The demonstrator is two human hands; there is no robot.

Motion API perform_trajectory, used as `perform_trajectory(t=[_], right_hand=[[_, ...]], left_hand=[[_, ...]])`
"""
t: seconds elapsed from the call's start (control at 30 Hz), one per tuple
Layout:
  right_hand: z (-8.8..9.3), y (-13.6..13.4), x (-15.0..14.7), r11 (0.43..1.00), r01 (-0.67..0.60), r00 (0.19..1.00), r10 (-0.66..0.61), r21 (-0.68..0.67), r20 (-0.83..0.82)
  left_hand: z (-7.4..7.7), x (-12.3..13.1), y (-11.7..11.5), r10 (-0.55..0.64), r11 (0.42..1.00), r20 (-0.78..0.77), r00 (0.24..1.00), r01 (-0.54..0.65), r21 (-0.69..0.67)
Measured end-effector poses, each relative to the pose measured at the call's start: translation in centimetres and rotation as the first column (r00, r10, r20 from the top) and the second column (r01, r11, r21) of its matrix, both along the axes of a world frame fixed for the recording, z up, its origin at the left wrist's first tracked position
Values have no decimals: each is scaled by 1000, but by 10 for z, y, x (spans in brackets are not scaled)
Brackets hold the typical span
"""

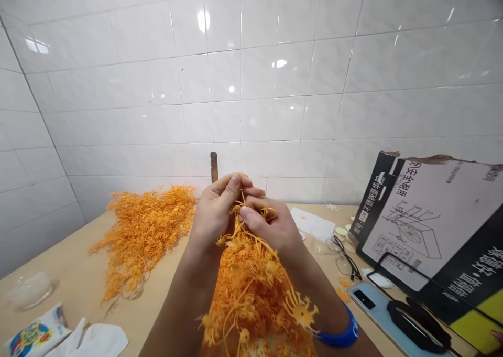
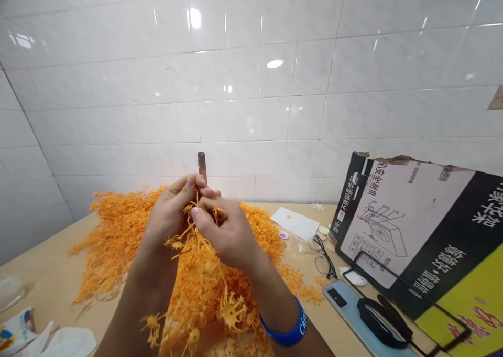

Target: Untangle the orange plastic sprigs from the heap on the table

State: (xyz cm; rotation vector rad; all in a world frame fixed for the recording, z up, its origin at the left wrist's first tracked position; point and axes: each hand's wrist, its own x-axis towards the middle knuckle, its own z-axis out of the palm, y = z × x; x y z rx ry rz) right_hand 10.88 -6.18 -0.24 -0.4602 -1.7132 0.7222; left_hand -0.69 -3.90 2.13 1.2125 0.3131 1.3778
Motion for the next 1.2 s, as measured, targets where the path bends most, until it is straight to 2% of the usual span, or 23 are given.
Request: perform_trajectory(t=[0.07,0.13,0.23,0.33,0.4,0.53,0.67,1.03,1.1,1.2], right_hand=[[1,-10,-3,998,-26,999,24,64,35],[2,-17,-6,995,-80,996,79,63,30],[4,-16,-8,998,-58,990,53,-32,-132],[4,-6,-8,989,15,958,-56,-148,-280],[3,0,-8,982,62,938,-118,-177,-325],[1,6,-10,974,146,926,-196,-173,-322],[0,8,-10,961,229,918,-266,-156,-293],[0,11,-7,940,309,886,-340,-144,-315],[1,9,-7,941,306,887,-337,-145,-316],[1,7,-7,952,277,901,-305,-134,-309]], left_hand=[[4,1,-3,-28,987,142,989,50,-155],[7,-1,-2,89,980,217,972,-47,-191],[7,-4,2,240,971,163,957,-233,-62],[2,-4,5,268,960,26,963,-269,80],[-2,-2,5,295,947,-41,955,-287,144],[-6,4,3,282,948,-86,955,-265,175],[-6,6,5,219,965,-146,965,-192,179],[-3,3,1,86,979,-250,964,-35,201],[-4,2,2,82,980,-248,965,-33,196],[-5,2,7,164,970,-213,963,-118,214]])
